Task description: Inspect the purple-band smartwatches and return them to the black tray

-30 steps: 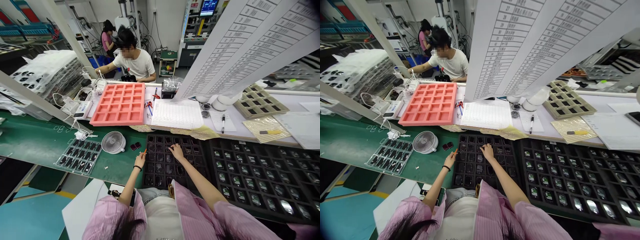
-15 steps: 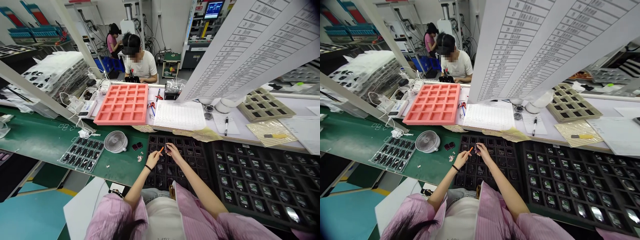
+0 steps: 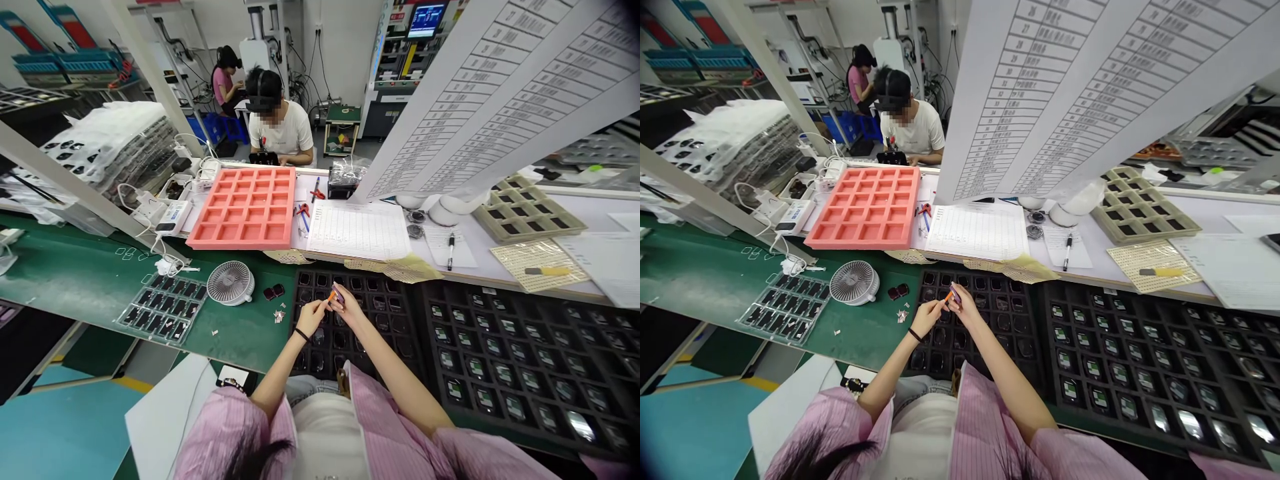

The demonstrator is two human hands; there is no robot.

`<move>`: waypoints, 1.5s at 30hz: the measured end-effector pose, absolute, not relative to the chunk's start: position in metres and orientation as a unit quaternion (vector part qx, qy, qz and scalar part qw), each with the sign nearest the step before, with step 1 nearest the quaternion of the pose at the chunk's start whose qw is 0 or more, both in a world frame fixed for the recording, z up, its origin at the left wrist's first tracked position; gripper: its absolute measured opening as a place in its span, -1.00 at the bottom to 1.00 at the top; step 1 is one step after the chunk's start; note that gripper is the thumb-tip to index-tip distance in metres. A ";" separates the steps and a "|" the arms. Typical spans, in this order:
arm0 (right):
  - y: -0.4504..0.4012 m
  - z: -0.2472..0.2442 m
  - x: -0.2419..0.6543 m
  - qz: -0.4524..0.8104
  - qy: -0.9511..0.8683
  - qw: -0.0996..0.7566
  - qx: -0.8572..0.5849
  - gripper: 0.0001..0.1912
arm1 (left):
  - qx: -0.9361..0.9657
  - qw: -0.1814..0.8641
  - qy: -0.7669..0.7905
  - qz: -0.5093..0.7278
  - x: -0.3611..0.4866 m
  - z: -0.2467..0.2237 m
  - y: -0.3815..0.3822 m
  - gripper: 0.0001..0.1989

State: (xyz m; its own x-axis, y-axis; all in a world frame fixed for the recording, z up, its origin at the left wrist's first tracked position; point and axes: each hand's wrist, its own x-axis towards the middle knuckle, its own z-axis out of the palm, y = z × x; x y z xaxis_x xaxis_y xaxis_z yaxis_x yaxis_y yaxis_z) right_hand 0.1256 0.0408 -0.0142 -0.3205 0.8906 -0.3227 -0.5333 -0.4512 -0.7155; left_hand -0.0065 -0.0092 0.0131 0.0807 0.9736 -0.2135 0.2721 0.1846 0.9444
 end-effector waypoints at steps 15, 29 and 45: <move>0.033 0.000 0.119 0.814 -0.220 0.424 -0.330 -0.50 | 0.499 0.566 0.535 0.380 -0.003 0.013 -0.013 -0.41; 0.013 -0.014 0.117 0.808 -0.195 0.444 -0.336 -0.47 | 0.452 0.599 0.535 0.389 0.003 0.006 -0.027 -0.36; 0.004 -0.054 0.108 0.664 -0.348 0.433 -0.500 -0.59 | 0.380 0.539 0.641 0.393 -0.012 -0.024 -0.017 -0.51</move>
State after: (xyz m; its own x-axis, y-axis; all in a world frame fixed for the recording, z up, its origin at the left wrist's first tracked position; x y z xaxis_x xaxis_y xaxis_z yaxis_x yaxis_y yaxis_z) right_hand 0.1076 0.0036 -0.0544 -0.1246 0.9232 -0.3636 -0.2271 -0.3833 -0.8953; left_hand -0.0116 -0.0173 -0.0238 -0.1295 0.9107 -0.3922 0.0630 0.4023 0.9133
